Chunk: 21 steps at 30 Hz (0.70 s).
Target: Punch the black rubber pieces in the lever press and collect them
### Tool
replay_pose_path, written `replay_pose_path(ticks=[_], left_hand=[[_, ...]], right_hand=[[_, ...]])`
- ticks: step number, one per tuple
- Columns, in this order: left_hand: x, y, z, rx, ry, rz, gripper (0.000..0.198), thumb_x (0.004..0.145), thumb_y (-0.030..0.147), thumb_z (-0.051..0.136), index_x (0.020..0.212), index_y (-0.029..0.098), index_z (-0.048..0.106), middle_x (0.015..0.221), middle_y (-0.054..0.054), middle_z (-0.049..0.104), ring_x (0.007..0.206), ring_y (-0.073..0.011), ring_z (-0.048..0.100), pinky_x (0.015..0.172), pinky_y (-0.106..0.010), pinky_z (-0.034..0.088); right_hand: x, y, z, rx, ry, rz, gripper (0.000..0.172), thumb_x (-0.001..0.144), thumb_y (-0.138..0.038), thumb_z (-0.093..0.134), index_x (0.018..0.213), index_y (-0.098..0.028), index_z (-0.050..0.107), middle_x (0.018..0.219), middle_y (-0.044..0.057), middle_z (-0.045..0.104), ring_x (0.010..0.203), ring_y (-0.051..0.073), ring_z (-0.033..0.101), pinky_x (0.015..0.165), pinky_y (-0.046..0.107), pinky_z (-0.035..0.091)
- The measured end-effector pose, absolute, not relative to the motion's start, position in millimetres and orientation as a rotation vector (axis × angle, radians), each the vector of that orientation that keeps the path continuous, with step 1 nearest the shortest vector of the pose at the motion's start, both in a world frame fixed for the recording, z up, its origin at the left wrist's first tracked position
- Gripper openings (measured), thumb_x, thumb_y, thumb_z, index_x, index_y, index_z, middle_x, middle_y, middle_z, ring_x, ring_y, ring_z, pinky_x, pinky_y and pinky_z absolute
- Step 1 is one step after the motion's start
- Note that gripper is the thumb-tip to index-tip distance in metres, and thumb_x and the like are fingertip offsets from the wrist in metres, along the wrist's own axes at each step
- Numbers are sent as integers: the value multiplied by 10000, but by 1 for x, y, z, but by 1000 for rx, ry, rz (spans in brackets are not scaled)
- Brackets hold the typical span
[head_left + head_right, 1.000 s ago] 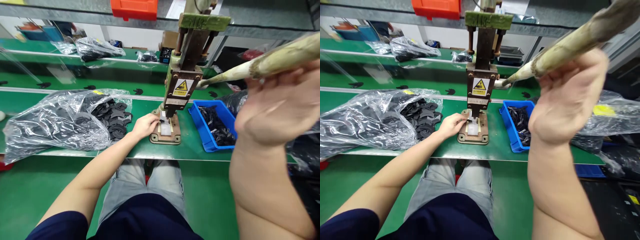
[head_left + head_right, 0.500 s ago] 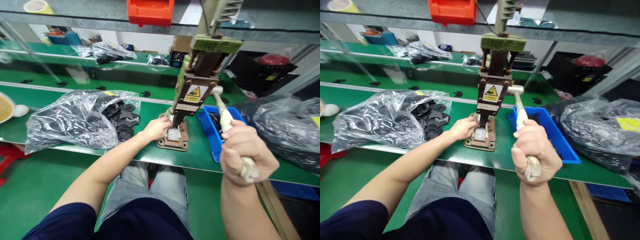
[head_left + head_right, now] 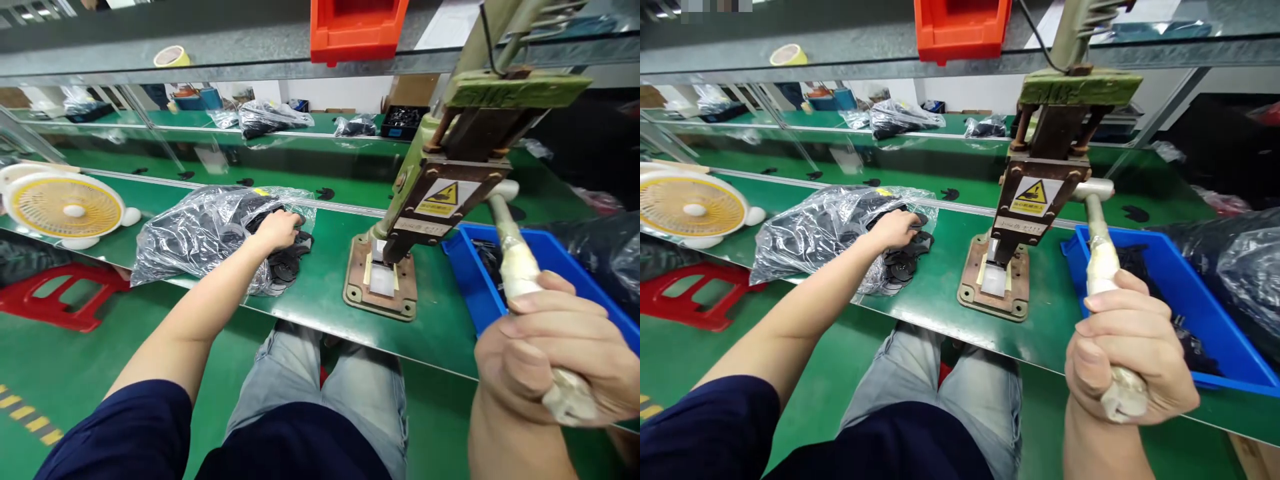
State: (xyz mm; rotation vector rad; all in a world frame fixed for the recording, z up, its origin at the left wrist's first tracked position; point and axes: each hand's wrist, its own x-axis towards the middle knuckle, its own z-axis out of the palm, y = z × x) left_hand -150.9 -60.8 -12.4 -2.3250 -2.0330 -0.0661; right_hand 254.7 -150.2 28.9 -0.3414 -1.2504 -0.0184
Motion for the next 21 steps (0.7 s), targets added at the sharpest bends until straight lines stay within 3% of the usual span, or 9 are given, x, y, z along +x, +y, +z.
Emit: replay_pose_path(ticks=[5,9,12,15,18,21], left_hand=[[-188,-44,-17,-2357,-2130,293,612,858,346,694,1457,236,633,1377,-142,681,1313,-345,577,1101,-412,466],[-189,-38,-20,-2408,-2084,290,563,826,338,711,1383,262,685,1351,-118,696,1247,-327,629,1055,-381,488],[-192,-39,-15,-2492,-2127,257,401,835,336,709,1228,269,755,1213,-87,748,1128,-298,688,1001,-357,515],[-189,-45,-6,-2561,-2263,-87,309,855,364,727,1139,242,743,1073,-63,764,1000,-265,723,943,-357,554],[-162,-57,-3,-2676,-2544,-762,359,846,391,797,1114,198,658,900,-42,745,801,-209,743,818,-357,617],[-110,-71,-7,-2825,-2749,-1384,358,873,432,810,974,166,593,780,-47,735,696,-175,748,713,-327,650]], right_hand=[[254,-148,28,-310,-1244,-26,563,693,-408,807,456,-203,340,498,-54,536,577,148,598,831,518,568],[257,-149,28,-349,-1275,-19,532,697,-425,813,457,-213,387,516,-58,559,596,158,618,862,544,571],[257,-152,29,-357,-1282,-28,522,713,-437,805,467,-213,402,520,-65,564,606,150,618,874,543,577],[255,-156,30,-388,-1300,-21,529,720,-443,807,481,-208,398,536,-71,570,623,141,619,899,528,585],[254,-162,30,-424,-1329,5,481,752,-426,792,526,-212,425,563,-73,566,670,140,630,960,526,574],[254,-166,31,-441,-1343,11,412,791,-396,763,574,-216,463,587,-66,561,697,139,631,992,535,562]])
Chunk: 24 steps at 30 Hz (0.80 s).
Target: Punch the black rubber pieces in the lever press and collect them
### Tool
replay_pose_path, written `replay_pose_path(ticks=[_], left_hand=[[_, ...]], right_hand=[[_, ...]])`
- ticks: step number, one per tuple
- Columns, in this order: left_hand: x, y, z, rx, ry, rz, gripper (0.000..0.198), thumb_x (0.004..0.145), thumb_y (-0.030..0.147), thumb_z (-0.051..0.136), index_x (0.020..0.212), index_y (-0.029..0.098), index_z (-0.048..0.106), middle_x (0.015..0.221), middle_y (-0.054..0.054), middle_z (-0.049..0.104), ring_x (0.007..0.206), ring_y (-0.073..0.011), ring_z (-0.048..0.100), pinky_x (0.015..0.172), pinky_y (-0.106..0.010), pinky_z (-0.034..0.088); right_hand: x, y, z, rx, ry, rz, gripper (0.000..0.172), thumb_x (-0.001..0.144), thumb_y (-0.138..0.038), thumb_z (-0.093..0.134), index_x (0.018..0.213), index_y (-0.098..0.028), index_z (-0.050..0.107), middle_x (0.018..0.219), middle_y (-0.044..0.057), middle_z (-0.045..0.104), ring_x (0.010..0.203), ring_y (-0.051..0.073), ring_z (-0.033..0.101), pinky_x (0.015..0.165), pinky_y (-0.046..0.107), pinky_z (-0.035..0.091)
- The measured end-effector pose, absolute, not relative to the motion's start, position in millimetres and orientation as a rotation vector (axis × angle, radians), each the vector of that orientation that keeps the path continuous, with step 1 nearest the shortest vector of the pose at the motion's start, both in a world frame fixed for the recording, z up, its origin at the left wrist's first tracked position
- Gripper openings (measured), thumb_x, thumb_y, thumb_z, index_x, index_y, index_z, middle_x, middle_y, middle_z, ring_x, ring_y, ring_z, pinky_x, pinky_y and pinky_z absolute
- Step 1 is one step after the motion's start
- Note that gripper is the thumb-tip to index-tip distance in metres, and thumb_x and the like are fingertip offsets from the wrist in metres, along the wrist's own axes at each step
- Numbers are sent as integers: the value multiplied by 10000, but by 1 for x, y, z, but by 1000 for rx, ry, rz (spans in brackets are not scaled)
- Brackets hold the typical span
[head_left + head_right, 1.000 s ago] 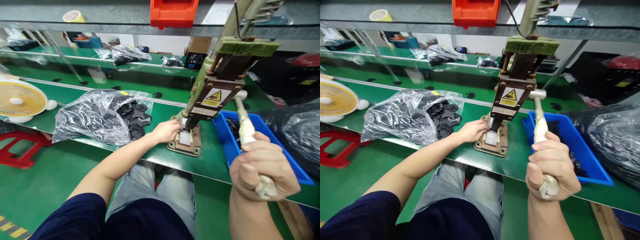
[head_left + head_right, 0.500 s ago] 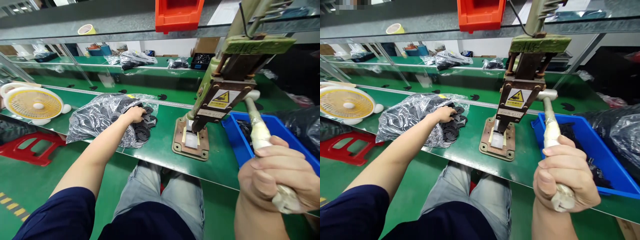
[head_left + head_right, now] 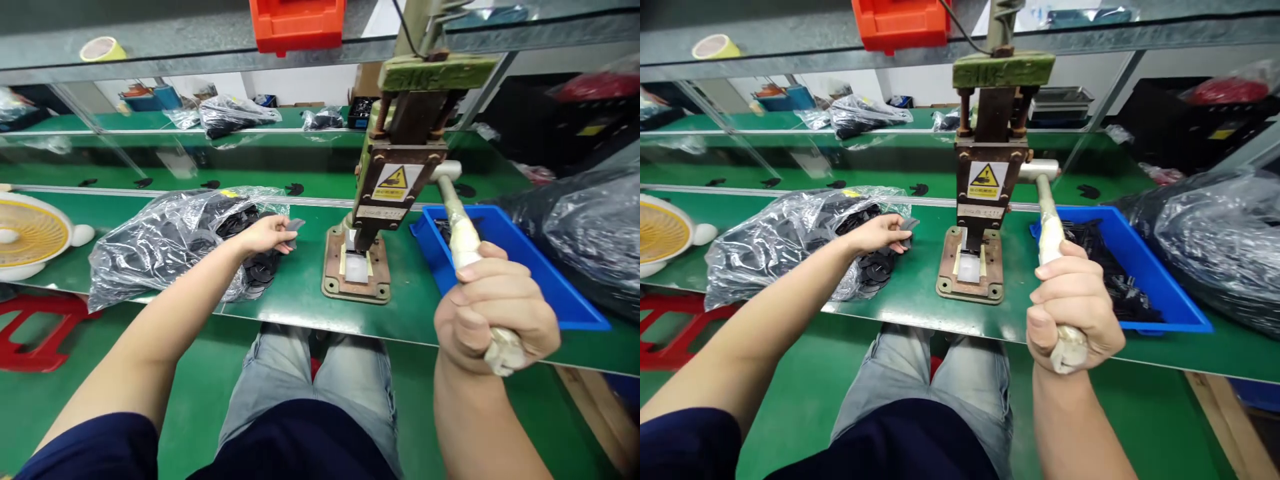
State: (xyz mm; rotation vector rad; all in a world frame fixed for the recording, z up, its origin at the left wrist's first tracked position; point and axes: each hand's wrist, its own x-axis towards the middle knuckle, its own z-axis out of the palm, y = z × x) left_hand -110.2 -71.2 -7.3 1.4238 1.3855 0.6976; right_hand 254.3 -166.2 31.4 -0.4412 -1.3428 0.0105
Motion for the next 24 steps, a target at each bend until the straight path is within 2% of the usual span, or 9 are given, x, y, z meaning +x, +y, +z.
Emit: replay_pose_path(ticks=[4,9,12,18,24], left_hand=[[-36,-81,-16,1222,1235,701,359,905,430,793,904,161,555,734,-55,747,643,-146,751,630,-248,642],[13,-75,-26,1165,1209,724,404,898,447,798,872,193,484,619,18,673,564,-136,733,522,-181,578],[24,-70,-31,1142,1219,663,412,901,451,792,868,202,464,566,35,638,539,-135,722,512,-170,561],[29,-65,-31,1174,1301,552,290,952,363,734,889,191,508,544,13,646,485,-120,682,482,-156,528],[36,-60,-22,1170,1396,430,233,939,354,743,974,183,590,552,6,649,450,-114,644,471,-163,511]], right_hand=[[257,-170,33,-446,-1398,19,350,786,-359,746,601,-218,484,608,-65,574,723,156,632,986,560,553],[259,-173,34,-453,-1427,51,287,785,-297,738,617,-220,518,635,-55,595,752,173,637,1005,592,529],[259,-174,34,-434,-1420,56,277,792,-287,735,625,-217,525,637,-50,594,753,174,634,1001,589,523],[257,-174,32,-435,-1420,66,281,804,-298,734,635,-217,525,643,-54,590,763,164,637,1013,577,522],[253,-173,33,-462,-1356,56,314,806,-330,720,619,-224,491,631,-66,577,742,152,636,1000,548,540]])
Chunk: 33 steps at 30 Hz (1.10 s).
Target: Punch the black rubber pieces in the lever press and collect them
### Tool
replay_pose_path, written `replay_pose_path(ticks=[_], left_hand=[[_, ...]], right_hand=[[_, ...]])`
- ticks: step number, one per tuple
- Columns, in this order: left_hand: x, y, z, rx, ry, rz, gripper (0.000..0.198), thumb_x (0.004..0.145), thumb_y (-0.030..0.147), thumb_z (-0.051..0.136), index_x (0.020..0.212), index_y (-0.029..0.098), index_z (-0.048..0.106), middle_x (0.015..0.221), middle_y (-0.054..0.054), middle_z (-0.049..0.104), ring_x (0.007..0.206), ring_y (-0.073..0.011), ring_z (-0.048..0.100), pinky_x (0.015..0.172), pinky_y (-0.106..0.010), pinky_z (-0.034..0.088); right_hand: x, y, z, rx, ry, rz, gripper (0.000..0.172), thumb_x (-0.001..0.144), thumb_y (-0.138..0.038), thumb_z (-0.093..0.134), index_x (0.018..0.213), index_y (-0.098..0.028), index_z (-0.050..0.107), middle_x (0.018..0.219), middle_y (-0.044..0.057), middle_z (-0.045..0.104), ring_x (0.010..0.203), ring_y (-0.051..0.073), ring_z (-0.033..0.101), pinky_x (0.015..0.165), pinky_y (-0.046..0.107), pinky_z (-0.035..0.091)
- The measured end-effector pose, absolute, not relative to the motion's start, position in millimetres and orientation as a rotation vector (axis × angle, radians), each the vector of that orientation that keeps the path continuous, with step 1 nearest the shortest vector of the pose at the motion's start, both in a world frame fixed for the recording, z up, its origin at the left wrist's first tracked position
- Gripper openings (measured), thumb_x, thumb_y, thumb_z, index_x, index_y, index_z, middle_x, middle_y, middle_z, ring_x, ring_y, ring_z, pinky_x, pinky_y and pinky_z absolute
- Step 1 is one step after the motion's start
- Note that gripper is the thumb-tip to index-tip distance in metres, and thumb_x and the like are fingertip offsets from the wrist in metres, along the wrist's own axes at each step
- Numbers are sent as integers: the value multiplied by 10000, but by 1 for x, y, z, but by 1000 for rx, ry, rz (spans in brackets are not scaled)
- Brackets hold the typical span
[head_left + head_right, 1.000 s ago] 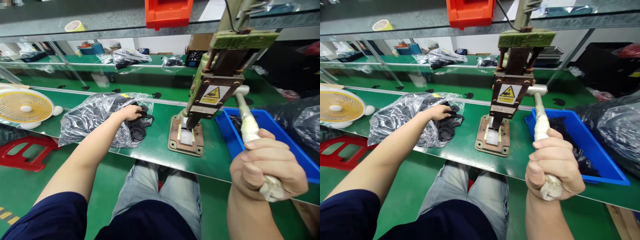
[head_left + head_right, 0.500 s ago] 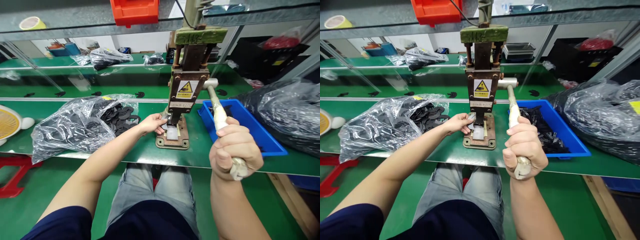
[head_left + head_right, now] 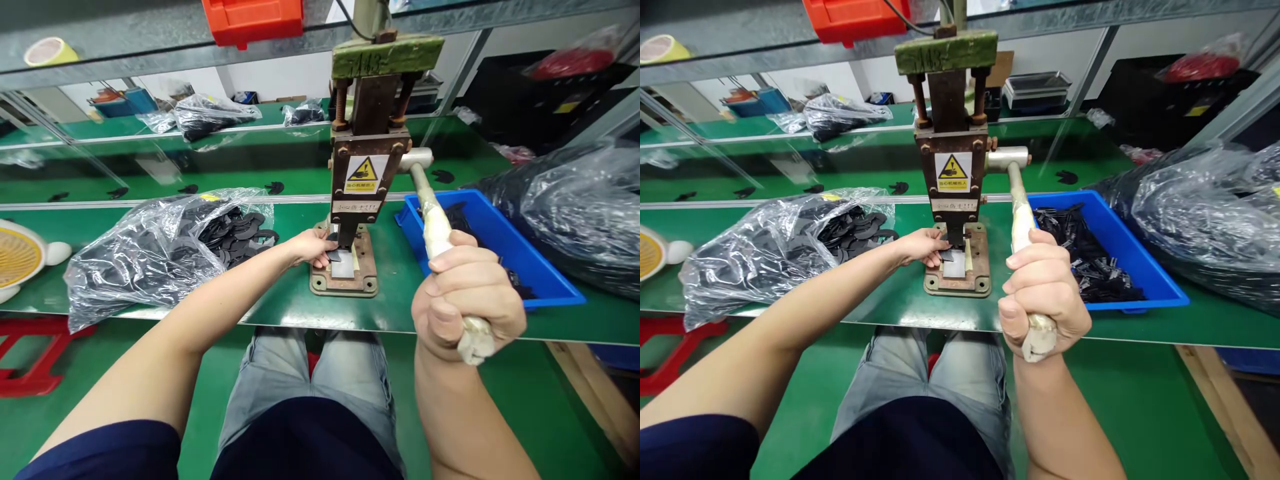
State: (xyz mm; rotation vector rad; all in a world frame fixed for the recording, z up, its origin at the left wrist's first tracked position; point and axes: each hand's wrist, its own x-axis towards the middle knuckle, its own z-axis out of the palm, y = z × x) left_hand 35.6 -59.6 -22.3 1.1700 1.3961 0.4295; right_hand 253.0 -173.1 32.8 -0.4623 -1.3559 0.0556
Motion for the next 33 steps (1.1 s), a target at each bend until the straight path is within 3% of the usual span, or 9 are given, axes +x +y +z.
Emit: replay_pose_path(ticks=[6,12,15,18,21,26,30,33], left_hand=[[38,-59,-13,1175,1406,380,159,965,302,692,1022,173,618,527,-5,637,433,-111,614,461,-156,480],[43,-72,-18,1382,1385,518,238,951,310,674,1141,179,621,589,14,656,467,-139,640,478,-208,511],[36,-88,-25,1524,1305,620,256,964,312,629,1186,186,632,745,-19,723,579,-143,694,523,-213,529],[6,-99,-28,1806,1242,624,275,986,330,578,1208,207,682,992,-60,773,810,-162,751,705,-253,588],[-50,-95,-23,2225,1498,514,242,947,346,623,1107,224,758,1140,-70,768,1044,-221,728,946,-328,565],[-139,-64,-9,2263,1978,140,329,917,333,645,1216,237,743,1197,-77,770,1106,-260,710,985,-336,540],[-159,-37,-13,2295,1914,-70,470,916,355,654,1375,257,676,1355,-81,720,1232,-259,665,1066,-326,498],[-151,-17,-19,2304,1856,-219,560,859,346,718,1413,296,650,1364,-74,714,1247,-255,657,1076,-322,491]], right_hand=[[255,-171,34,-463,-1368,31,278,780,-312,703,610,-234,497,608,-69,571,722,155,629,984,548,543],[258,-169,37,-439,-1385,25,256,722,-296,746,596,-233,532,588,-47,589,679,191,625,945,596,551],[257,-164,36,-416,-1365,9,294,702,-329,764,568,-230,523,569,-41,591,648,199,622,917,613,551],[256,-158,33,-371,-1326,-10,368,685,-349,779,527,-220,473,544,-44,578,613,190,612,875,599,559],[254,-151,29,-326,-1264,-32,440,671,-377,795,500,-211,425,517,-48,558,581,178,598,829,568,570],[252,-147,26,-307,-1220,-19,479,683,-413,797,481,-217,409,497,-61,540,565,160,587,830,536,585],[253,-146,25,-300,-1202,-26,499,687,-427,803,466,-218,407,483,-62,531,562,149,587,821,508,581],[254,-148,25,-326,-1210,-21,495,683,-415,793,461,-217,398,489,-65,541,570,152,591,820,515,575]])
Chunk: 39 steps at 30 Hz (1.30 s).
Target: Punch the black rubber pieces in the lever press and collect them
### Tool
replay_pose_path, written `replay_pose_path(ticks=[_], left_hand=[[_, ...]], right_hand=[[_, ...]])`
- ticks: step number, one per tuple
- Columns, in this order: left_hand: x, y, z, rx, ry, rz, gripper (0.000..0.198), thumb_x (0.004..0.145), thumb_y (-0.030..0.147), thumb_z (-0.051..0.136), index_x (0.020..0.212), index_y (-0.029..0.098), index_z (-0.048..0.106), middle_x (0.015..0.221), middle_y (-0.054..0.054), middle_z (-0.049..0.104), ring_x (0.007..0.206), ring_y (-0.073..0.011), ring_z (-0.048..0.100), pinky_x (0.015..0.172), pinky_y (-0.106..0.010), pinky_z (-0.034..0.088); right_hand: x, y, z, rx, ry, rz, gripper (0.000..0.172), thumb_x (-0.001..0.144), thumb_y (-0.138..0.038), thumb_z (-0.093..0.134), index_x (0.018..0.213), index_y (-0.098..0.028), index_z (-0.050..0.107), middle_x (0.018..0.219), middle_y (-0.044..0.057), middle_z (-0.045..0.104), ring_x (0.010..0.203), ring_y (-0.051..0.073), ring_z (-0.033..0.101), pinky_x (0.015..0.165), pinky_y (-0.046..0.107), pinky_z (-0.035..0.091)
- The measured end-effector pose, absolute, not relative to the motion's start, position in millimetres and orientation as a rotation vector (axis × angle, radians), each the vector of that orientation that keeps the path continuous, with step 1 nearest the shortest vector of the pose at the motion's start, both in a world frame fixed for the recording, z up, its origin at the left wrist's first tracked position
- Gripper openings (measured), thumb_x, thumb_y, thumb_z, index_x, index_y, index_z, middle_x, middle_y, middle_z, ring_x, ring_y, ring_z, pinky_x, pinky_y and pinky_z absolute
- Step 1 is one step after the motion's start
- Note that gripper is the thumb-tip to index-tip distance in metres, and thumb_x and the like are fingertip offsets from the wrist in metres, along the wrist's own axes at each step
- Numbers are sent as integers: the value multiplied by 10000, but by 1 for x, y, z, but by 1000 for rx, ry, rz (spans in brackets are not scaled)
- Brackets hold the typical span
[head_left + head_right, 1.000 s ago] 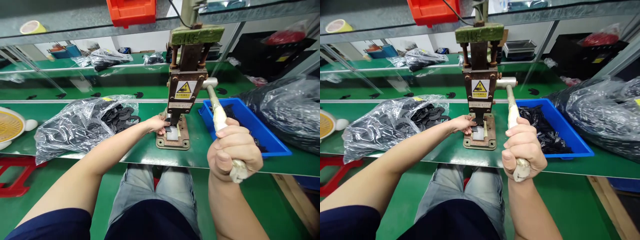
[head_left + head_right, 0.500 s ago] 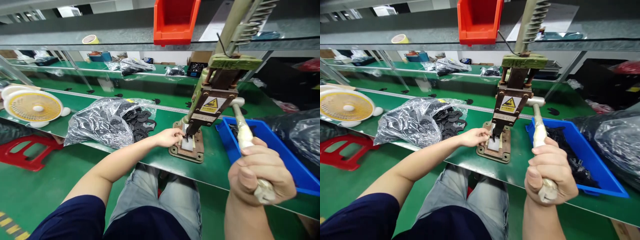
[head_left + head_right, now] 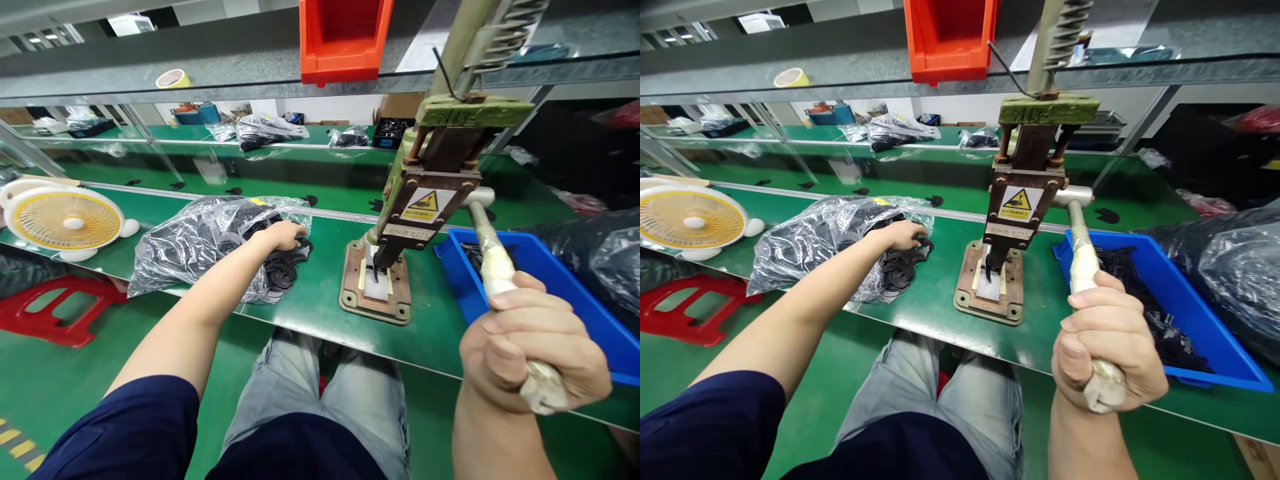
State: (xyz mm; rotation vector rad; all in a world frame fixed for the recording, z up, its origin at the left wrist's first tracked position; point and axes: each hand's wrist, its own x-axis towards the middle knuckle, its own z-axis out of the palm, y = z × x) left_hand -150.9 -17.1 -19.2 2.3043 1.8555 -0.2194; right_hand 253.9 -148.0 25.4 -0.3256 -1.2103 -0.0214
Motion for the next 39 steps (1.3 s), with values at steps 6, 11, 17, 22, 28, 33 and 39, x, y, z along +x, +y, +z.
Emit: replay_pose_path(ticks=[6,11,17,22,28,33,39], left_hand=[[-133,5,-21,2255,1778,-346,549,747,241,763,1292,264,711,1232,-86,756,1090,-256,713,963,-306,539],[-138,8,-14,2226,1735,-298,327,760,265,756,1087,246,748,1088,-60,784,990,-237,712,900,-292,531],[-121,-14,-13,1829,1672,466,90,914,258,660,942,178,631,854,-40,735,728,-157,657,703,-248,508],[-60,-56,-26,1375,1240,764,193,976,258,671,1020,187,497,712,11,659,555,-104,626,539,-196,475],[-5,-75,-40,1248,1156,779,243,1006,361,663,933,161,545,681,3,649,519,-98,643,470,-178,468],[4,-71,-43,1356,1182,772,235,954,335,733,899,139,616,643,11,632,531,-95,614,485,-189,472],[6,-67,-41,1441,1205,717,277,897,381,782,922,133,660,688,2,651,552,-108,604,511,-216,461]], right_hand=[[255,-148,25,-332,-1223,-30,504,678,-421,790,469,-214,381,485,-64,526,578,155,593,816,513,571],[255,-146,24,-319,-1215,-43,525,692,-421,784,474,-207,357,486,-66,516,573,145,585,813,499,572],[254,-152,28,-348,-1275,-46,528,727,-422,791,509,-203,362,505,-60,508,609,140,592,866,508,575],[249,-155,32,-346,-1259,-47,555,739,-407,798,516,-183,341,506,-55,489,620,129,586,868,493,561],[250,-160,34,-409,-1304,-39,517,769,-423,773,543,-194,369,535,-61,504,647,135,596,919,532,558],[250,-164,32,-420,-1313,-24,412,797,-390,743,580,-216,441,562,-48,512,688,146,617,954,526,549],[246,-163,32,-398,-1277,-23,391,806,-394,738,585,-222,466,558,-46,502,680,146,608,941,532,540]])
